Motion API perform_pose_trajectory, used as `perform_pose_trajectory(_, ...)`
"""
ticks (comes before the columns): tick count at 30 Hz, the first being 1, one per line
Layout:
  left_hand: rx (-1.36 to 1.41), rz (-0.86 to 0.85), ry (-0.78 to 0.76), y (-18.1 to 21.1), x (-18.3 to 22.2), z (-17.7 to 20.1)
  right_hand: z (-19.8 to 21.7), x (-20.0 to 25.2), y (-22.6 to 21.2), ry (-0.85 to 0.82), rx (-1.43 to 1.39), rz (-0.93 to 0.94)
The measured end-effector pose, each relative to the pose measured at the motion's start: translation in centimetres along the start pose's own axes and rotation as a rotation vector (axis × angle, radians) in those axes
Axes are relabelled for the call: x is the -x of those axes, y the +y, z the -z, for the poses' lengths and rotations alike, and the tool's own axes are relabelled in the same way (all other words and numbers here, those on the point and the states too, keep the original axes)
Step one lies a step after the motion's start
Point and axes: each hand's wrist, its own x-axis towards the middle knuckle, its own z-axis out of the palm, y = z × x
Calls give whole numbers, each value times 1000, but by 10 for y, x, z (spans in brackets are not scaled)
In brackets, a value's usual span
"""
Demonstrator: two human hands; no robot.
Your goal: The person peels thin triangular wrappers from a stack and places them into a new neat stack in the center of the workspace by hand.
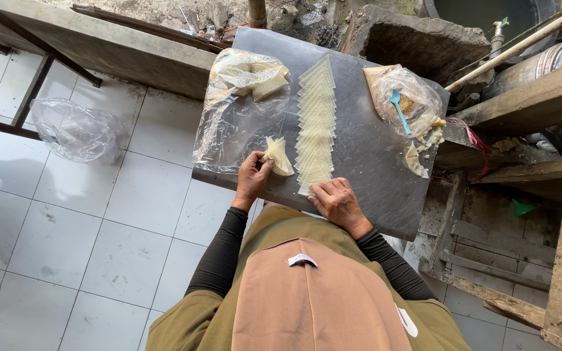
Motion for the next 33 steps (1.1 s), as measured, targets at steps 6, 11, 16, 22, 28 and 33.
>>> perform_pose_trajectory(6, 4, 25, -17, 0, 0, 0, -8, -29, -4, 58, -186, -106)
perform_pose_trajectory(11, -9, 7, -13, -1, -1, 0, -46, -73, -5, 12, -471, -247)
perform_pose_trajectory(16, 28, -9, -4, -1, -1, 1, -73, -86, 0, -26, -733, -466)
perform_pose_trajectory(22, -27, 30, 20, -2, -1, 1, -71, -83, 13, 27, -848, -578)
perform_pose_trajectory(28, -29, 27, 24, 0, 0, 0, -17, -57, 24, 294, -305, -309)
perform_pose_trajectory(33, -13, 23, 10, -1, 1, 2, 6, -17, 15, 161, 34, -116)
